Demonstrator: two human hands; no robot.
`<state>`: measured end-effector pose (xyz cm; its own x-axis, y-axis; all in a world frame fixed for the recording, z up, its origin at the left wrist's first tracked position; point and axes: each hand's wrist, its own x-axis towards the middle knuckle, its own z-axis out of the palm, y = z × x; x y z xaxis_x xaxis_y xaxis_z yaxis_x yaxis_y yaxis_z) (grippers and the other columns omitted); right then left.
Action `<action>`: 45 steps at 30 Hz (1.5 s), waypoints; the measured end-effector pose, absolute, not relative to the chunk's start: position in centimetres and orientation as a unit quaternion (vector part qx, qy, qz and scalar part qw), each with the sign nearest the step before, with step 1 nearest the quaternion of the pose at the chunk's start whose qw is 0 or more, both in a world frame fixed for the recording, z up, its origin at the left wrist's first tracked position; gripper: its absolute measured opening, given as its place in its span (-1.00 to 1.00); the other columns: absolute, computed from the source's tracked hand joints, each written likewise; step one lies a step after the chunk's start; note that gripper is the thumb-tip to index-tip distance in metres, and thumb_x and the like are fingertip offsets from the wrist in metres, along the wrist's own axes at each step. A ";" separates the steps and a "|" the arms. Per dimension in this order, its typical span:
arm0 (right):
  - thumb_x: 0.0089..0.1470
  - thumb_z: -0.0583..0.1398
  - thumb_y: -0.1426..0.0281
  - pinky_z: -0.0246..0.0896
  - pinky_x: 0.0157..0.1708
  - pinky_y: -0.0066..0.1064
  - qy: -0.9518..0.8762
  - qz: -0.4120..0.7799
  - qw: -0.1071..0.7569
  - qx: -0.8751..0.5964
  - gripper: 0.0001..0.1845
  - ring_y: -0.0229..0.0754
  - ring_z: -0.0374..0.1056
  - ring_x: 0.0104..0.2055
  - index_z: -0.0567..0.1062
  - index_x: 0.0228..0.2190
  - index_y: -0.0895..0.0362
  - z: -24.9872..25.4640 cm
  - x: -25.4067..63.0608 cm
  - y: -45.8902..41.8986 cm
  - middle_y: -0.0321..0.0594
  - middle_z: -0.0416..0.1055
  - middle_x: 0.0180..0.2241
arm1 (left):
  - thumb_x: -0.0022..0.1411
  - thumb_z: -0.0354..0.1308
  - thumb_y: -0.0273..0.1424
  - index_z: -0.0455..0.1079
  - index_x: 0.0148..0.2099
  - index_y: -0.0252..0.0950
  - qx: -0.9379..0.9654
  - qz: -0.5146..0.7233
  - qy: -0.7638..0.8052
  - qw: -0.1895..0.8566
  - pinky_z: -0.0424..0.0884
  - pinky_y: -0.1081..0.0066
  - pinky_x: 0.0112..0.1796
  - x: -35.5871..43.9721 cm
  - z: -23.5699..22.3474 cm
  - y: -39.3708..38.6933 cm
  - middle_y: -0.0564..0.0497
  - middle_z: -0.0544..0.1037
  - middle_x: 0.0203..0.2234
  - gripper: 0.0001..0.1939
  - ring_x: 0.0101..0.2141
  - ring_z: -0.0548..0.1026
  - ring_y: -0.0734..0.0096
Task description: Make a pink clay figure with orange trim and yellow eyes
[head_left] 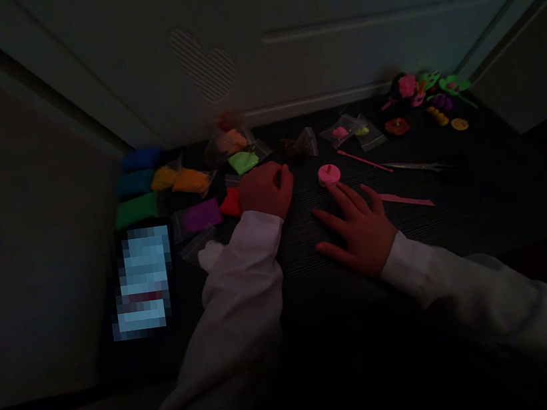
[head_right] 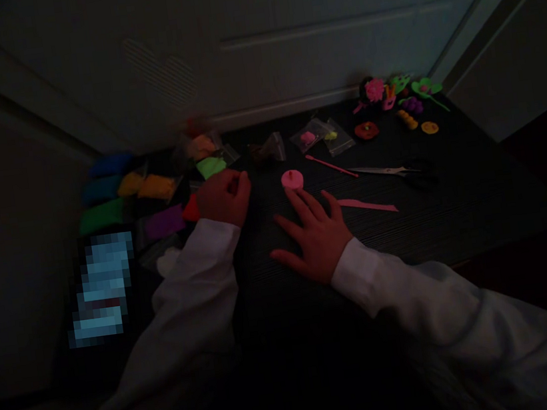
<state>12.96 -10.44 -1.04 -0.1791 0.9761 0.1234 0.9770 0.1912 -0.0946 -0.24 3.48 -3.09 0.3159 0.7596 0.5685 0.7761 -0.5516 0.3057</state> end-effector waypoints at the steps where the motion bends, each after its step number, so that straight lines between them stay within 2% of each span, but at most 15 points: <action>1: -0.01 -0.13 -0.02 -0.45 0.03 0.04 -0.767 -0.004 0.079 -0.637 -0.39 0.05 -0.27 0.18 0.20 0.00 0.02 -1.0 13.1 -10.5 -0.08 -0.25 0.19 | 0.13 -0.11 -0.29 0.30 -0.49 -0.27 -0.812 -0.344 -0.472 0.011 0.15 0.40 -0.47 -0.3 -3.1 3.5 0.03 0.39 -0.63 -0.74 -0.53 0.34 0.42; 15: -0.02 -0.12 -0.03 -0.49 0.03 0.04 -0.781 -0.003 0.063 -0.621 -0.38 0.05 -0.28 0.19 0.18 0.01 -0.02 -0.9 13.1 -11.0 -0.09 -0.27 0.20 | 0.13 -0.09 -0.30 0.31 -0.51 -0.27 -0.811 -0.346 -0.471 0.018 0.14 0.41 -0.49 -0.2 -3.0 3.5 0.04 0.40 -0.64 -0.74 -0.55 0.34 0.44; 24: -0.03 -0.13 -0.04 -0.49 0.04 0.04 -0.784 -0.005 0.057 -0.618 -0.35 0.04 -0.27 0.18 0.17 0.02 0.02 -0.8 12.9 -11.2 -0.07 -0.23 0.19 | 0.13 -0.09 -0.31 0.30 -0.51 -0.26 -0.810 -0.347 -0.473 0.018 0.14 0.40 -0.48 -0.2 -3.1 3.5 0.04 0.39 -0.63 -0.75 -0.54 0.34 0.43; 29: -0.02 -0.11 -0.02 -0.48 0.03 0.05 -0.771 -0.019 0.056 -0.634 -0.37 0.08 -0.26 0.17 0.19 0.02 0.03 -0.9 12.9 -11.1 -0.10 -0.27 0.20 | 0.12 -0.08 -0.31 0.30 -0.51 -0.26 -0.812 -0.348 -0.469 0.027 0.13 0.41 -0.49 -0.2 -3.1 3.5 0.05 0.39 -0.64 -0.75 -0.55 0.33 0.44; 45: -0.02 -0.13 -0.04 -0.47 0.05 0.04 -0.766 -0.011 0.070 -0.640 -0.34 0.03 -0.28 0.19 0.17 0.03 0.06 -1.0 13.5 -11.4 -0.03 -0.26 0.19 | 0.13 -0.09 -0.31 0.31 -0.51 -0.28 -0.812 -0.344 -0.471 0.028 0.10 0.41 -0.51 -0.2 -2.9 3.4 0.05 0.39 -0.65 -0.74 -0.56 0.32 0.45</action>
